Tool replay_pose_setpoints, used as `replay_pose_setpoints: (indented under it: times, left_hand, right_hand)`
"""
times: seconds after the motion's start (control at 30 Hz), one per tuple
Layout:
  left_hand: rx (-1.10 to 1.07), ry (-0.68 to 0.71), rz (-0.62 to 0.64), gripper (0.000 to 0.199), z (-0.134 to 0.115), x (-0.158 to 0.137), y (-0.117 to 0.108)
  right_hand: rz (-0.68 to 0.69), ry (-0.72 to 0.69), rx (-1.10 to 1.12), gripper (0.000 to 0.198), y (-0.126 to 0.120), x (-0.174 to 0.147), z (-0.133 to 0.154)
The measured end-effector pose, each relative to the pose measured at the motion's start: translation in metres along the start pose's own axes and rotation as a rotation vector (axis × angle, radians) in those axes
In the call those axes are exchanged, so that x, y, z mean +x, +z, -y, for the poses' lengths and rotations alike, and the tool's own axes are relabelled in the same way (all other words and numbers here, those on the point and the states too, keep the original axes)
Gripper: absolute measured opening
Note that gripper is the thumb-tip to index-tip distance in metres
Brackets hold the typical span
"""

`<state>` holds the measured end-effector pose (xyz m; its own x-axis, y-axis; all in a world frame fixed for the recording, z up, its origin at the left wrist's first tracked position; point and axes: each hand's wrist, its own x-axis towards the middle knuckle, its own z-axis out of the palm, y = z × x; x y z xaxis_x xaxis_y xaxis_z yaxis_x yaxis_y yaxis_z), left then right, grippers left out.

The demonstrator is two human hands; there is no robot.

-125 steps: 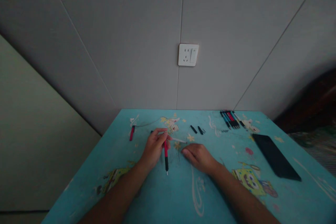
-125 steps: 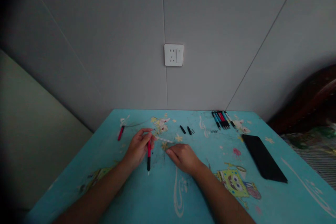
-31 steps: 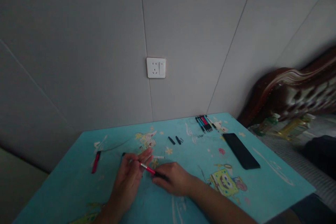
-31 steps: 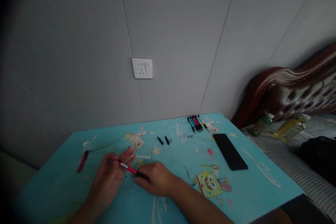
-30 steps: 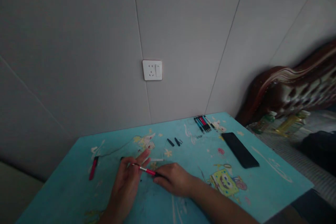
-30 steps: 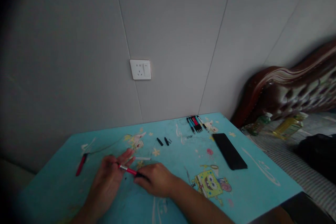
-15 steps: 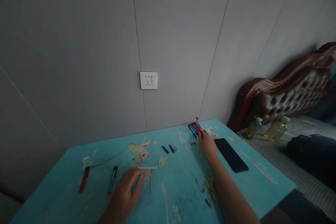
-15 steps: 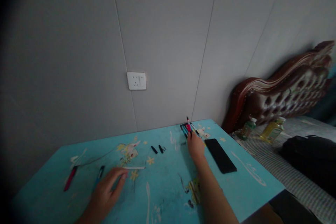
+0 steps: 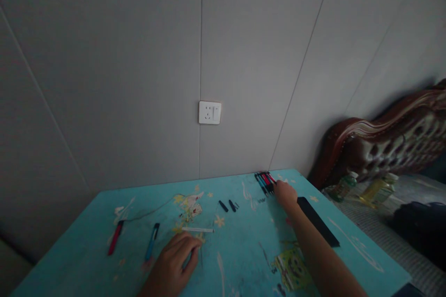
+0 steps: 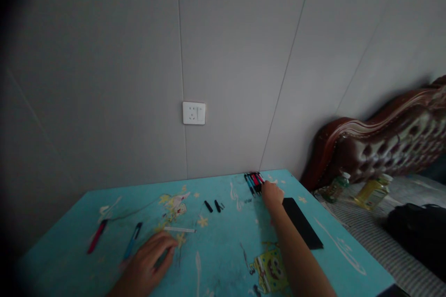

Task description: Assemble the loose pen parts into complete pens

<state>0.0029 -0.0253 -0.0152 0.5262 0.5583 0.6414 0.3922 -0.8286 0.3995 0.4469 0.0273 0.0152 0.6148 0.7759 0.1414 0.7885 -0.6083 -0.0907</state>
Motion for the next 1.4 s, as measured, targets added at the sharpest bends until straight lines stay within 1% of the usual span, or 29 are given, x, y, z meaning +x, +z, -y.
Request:
replay_pose_setpoints:
  times: [0.17, 0.37, 0.6, 0.73, 0.8, 0.9, 1.03, 1.1, 1.17, 1.27, 1.33, 1.4]
  left_hand:
    - [0.026, 0.011, 0.050, 0.016, 0.002, -0.003, 0.002]
    - [0.007, -0.010, 0.132, 0.018, 0.000, -0.004, 0.001]
    - [-0.011, -0.027, 0.134, 0.017, -0.005, -0.002, 0.000]
    - [0.007, -0.007, 0.104, 0.019, -0.007, 0.000, 0.002]
    - [0.016, -0.006, 0.113, 0.019, -0.007, 0.002, 0.001]
    - [0.020, -0.053, 0.136, 0.019, -0.007, 0.005, -0.002]
    - [0.028, -0.093, 0.116, 0.018, -0.006, 0.008, -0.005]
    - [0.061, -0.113, 0.115, 0.018, -0.006, 0.009, -0.007]
    - [0.122, -0.148, 0.123, 0.019, -0.007, 0.010, -0.009]
    - [0.229, -0.186, 0.132, 0.021, -0.010, 0.011, -0.010]
    - [0.266, -0.202, 0.145, 0.017, -0.012, 0.010, -0.008]
    - [0.273, -0.199, 0.191, 0.013, -0.014, 0.009, -0.005]
  right_hand:
    - [0.012, 0.006, -0.020, 0.044, 0.004, 0.011, 0.002]
    - [0.011, 0.003, -0.045, 0.045, 0.003, 0.008, -0.001]
    - [-0.008, -0.005, -0.042, 0.039, -0.007, -0.007, -0.005]
    - [-0.045, -0.056, -0.002, 0.040, -0.019, -0.022, -0.001]
    - [-0.060, -0.113, 0.032, 0.042, -0.023, -0.034, 0.009]
    - [-0.048, -0.244, 0.102, 0.040, -0.025, -0.063, 0.036]
    - [-0.026, -0.471, 0.276, 0.034, -0.017, -0.112, 0.083]
    - [-0.026, -0.546, 0.365, 0.033, -0.011, -0.133, 0.100]
    - [-0.030, -0.607, 0.438, 0.031, -0.004, -0.150, 0.109]
    - [-0.013, -0.723, 0.546, 0.026, 0.006, -0.167, 0.112]
    - [0.005, -0.813, 0.606, 0.025, 0.009, -0.176, 0.114]
    - [0.026, -0.887, 0.637, 0.023, 0.010, -0.184, 0.118]
